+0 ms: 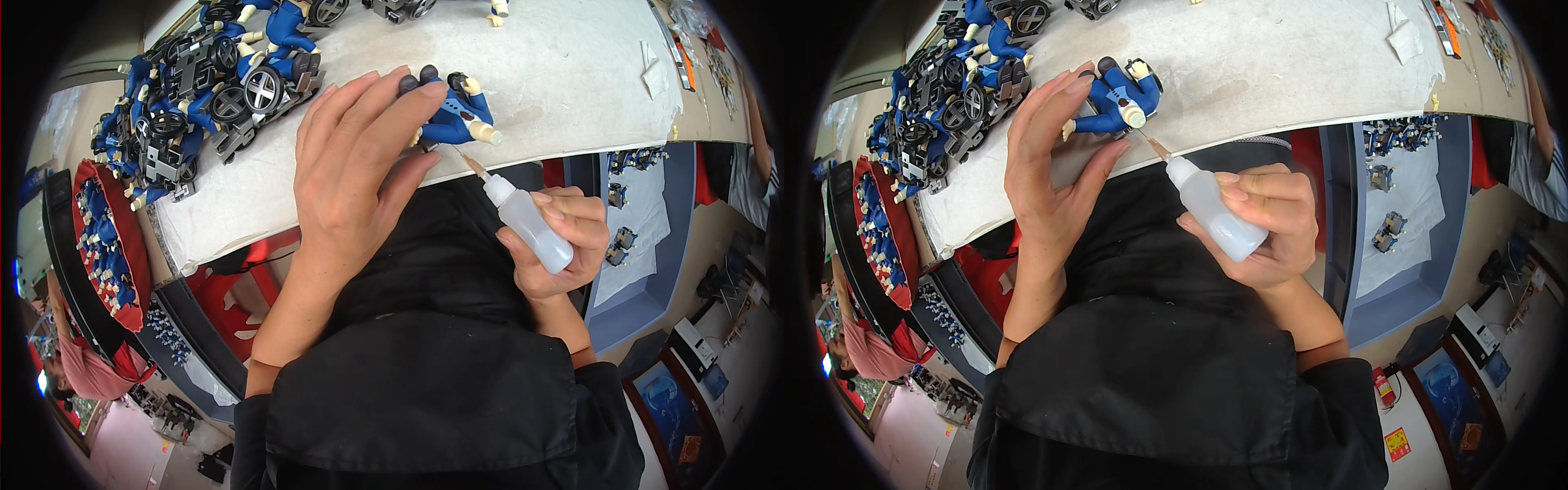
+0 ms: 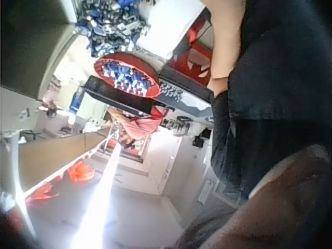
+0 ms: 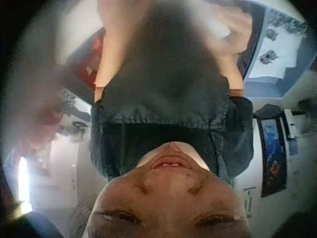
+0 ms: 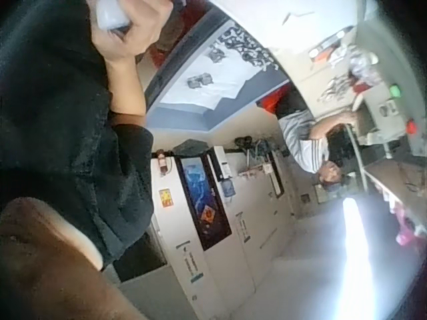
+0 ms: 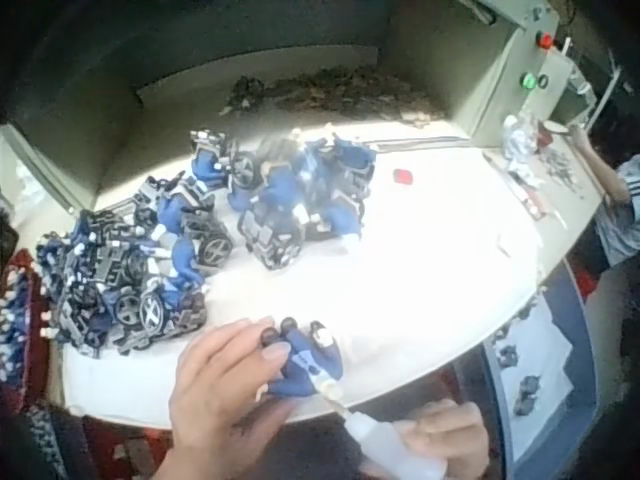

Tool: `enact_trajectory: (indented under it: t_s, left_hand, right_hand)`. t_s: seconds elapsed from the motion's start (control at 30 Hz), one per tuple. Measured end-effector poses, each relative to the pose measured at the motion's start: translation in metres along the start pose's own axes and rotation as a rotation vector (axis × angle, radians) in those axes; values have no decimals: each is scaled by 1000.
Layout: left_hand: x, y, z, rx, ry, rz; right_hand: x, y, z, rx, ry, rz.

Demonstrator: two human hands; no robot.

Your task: The person assembles miniature figures in wheelchairs by applying glue with a squeeze bottle and attaching pieces by hand. The person then empties a tray of figure components onto the workbench and assembles them.

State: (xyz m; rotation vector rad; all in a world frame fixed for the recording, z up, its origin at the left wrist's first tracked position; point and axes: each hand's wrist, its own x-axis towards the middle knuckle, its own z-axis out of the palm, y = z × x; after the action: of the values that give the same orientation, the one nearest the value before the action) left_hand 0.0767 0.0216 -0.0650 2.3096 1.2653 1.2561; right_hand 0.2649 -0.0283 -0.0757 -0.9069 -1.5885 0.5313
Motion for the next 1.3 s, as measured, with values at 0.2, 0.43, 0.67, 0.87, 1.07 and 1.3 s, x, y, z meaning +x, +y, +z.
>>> enact_trajectory:
  t_s: [0.2, 0.43, 0.67, 0.87, 1.07, 1.3]
  left_hand:
    - [0, 1, -1, -4, -1, -21]
    - [0, 1, -1, 8, -12, -27]
    - [-1, 3, 2, -9, 71, -60]
    - [-2, 1, 3, -4, 67, -61]
    - [6, 2, 0, -13, 88, -48]
    - [5, 7, -9, 10, -81, -197]
  right_hand:
    - [0, 1, 0, -14, 10, -21]
    - [0, 4, 0, -17, 26, -30]
    - [-2, 2, 1, -14, 32, -23]
    - [-3, 4, 1, -7, 17, -16]
    - [5, -2, -5, -97, 9, 21]
    - [21, 0, -33, 93, 184, 152]
